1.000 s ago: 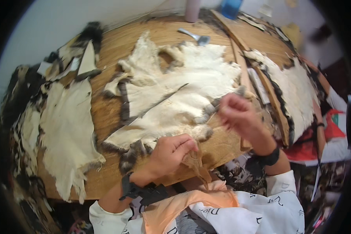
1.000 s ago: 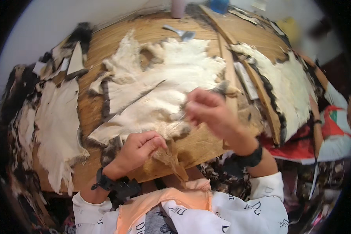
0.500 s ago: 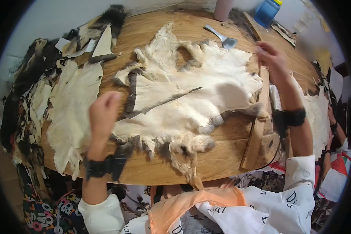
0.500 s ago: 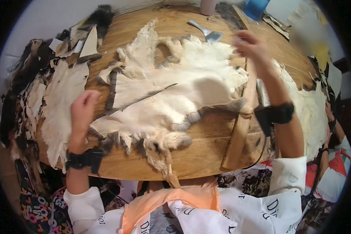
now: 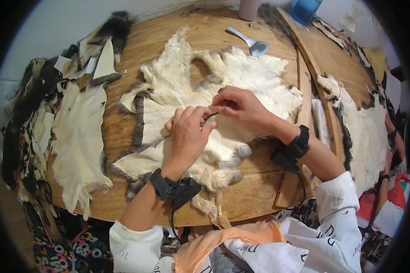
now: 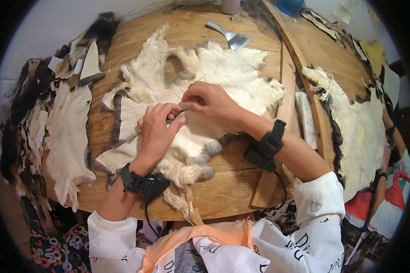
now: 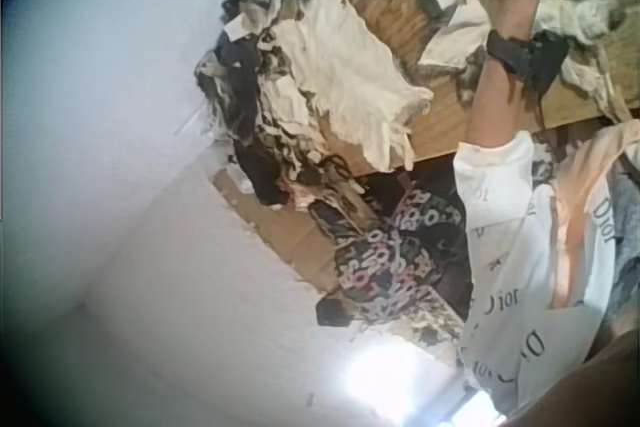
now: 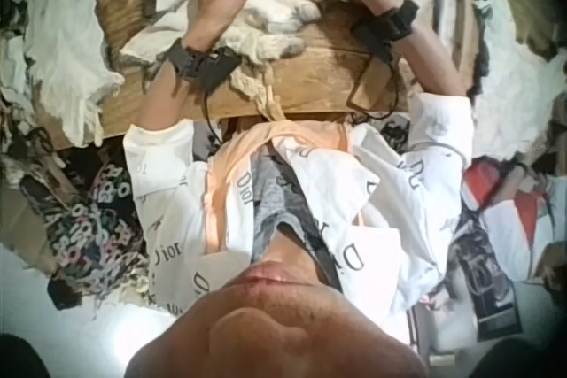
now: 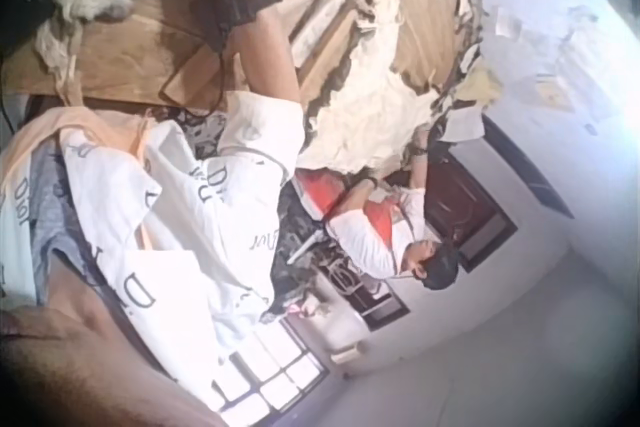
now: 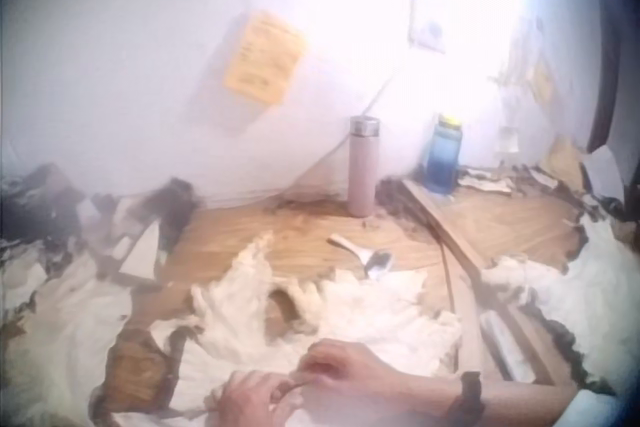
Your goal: Trimming, cutting, and stitching animal fur skins to prepare them for garment assembly.
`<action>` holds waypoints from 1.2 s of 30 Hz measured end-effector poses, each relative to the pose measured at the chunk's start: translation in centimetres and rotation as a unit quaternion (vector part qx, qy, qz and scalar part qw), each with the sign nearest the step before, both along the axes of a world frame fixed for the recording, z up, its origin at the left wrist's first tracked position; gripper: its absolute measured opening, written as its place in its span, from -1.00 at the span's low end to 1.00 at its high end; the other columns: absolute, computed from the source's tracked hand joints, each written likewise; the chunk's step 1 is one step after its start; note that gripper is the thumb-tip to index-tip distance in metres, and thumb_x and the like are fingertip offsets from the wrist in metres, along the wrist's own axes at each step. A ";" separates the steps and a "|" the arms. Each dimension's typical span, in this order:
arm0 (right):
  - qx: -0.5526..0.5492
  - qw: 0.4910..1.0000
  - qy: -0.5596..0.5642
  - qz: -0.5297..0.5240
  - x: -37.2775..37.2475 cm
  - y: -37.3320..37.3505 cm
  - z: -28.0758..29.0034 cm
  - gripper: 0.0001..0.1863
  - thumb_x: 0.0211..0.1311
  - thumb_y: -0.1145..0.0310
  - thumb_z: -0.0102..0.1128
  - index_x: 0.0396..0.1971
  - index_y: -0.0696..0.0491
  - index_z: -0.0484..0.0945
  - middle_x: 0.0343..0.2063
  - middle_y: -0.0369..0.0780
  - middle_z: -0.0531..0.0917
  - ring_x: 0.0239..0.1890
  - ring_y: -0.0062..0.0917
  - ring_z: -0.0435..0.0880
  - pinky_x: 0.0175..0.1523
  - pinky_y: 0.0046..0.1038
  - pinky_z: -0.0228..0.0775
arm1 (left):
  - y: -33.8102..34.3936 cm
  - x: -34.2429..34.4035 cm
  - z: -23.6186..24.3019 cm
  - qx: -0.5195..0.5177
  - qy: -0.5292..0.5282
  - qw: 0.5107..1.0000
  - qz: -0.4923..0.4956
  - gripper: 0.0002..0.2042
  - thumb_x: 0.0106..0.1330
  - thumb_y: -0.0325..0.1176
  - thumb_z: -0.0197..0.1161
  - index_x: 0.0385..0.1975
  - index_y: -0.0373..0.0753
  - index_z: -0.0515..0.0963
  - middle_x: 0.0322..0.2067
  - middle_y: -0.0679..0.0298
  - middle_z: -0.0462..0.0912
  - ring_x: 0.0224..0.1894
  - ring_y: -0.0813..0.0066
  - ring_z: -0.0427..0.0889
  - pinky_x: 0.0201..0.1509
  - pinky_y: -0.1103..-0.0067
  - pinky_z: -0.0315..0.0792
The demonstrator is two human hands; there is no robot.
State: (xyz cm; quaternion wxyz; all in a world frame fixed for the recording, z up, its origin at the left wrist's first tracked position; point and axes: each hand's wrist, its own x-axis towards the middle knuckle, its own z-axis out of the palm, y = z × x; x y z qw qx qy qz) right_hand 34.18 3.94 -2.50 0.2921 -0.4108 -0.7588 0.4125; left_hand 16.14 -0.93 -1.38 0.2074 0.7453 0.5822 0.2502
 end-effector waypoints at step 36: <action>0.175 0.983 -0.059 -0.012 -0.7 -0.9 -1.1 -0.86 -0.02 0.45 0.23 -0.41 0.06 0.48 -0.45 -0.21 0.47 -0.37 -0.31 0.50 -0.30 -0.39 0.36 | -3.3 -8.6 -0.2 -0.001 0.117 0.991 0.066 -0.75 0.21 -0.22 0.09 -0.58 -0.26 0.48 -0.62 0.01 0.48 -0.54 0.02 0.50 -0.51 0.33 0.33</action>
